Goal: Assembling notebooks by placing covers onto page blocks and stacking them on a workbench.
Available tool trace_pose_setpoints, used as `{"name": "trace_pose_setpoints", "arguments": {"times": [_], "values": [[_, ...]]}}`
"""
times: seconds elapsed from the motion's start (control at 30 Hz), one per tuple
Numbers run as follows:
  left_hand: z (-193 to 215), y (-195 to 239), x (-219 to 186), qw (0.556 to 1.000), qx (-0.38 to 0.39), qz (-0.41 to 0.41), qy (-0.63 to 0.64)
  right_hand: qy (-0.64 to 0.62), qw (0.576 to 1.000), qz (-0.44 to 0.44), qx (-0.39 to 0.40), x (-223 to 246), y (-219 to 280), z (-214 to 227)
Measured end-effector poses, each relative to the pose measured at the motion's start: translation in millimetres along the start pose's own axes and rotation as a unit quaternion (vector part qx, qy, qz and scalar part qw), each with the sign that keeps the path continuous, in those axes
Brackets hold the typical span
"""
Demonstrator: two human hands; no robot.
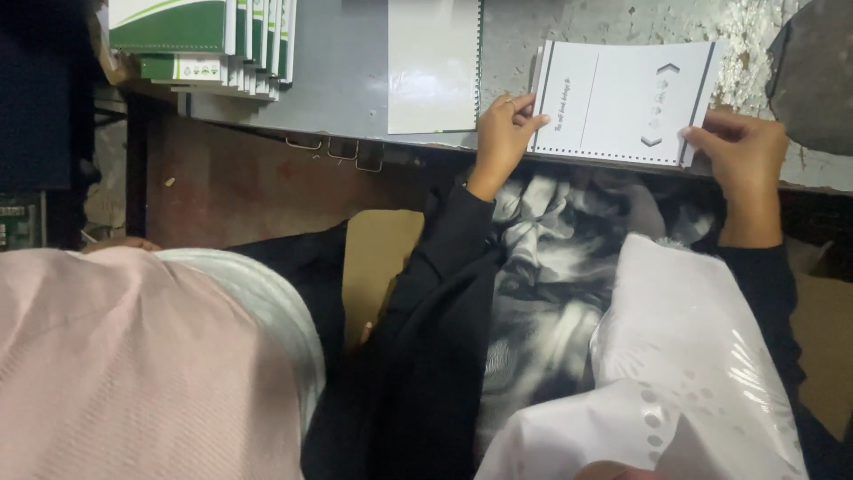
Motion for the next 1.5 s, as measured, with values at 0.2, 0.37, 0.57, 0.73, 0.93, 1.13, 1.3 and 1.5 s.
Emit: {"name": "trace_pose_setpoints", "arguments": {"times": [0.2, 0.37, 0.57, 0.73, 0.93, 1.13, 1.3, 1.5], "values": [[8.0, 3.6, -9.7, 1.000, 0.012, 0.014, 0.020, 0.053, 0.997, 0.056, -0.013, 3.1, 0.8, 1.0], [6.3, 3.7, -8.1, 1.000, 0.002, 0.003, 0.008, 0.065, 0.997, 0.030, -0.005, 6.8, 3.5, 0.9], [3.5, 3.6, -5.5, 1.000, -0.005, -0.005, -0.006, 0.088, 0.995, 0.051, -0.024, 2.2, 1.6, 1.9], [2.6, 4.8, -5.9, 1.000, -0.004, -0.010, -0.010, 0.097, 0.991, 0.085, -0.030, 19.4, 6.8, 3.4], [-1.9, 3.9, -3.0, 0.999, 0.012, -0.022, -0.025, 0.127, 0.988, 0.082, -0.021, 8.7, 5.7, 0.6], [2.8, 7.6, -17.1, 0.999, 0.009, -0.034, 0.026, 0.187, 0.970, 0.155, -0.019, -11.5, 2.8, -6.3], [2.6, 7.0, -11.5, 0.999, 0.010, -0.036, 0.003, 0.170, 0.978, 0.120, -0.006, -10.3, 3.3, -6.0], [5.3, 6.8, -13.8, 1.000, 0.018, -0.019, -0.011, 0.142, 0.983, 0.115, -0.015, -12.4, 3.4, -6.8]]}}
Point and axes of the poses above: each hand's wrist, its own y-axis away from the middle knuckle, its own z-axis out of the back of the hand, x = y × z, the point moved 5 cm from there along -y, towards the middle knuckle, and after that the axes turned 6 degrees about -x, right-handed, at the moved point
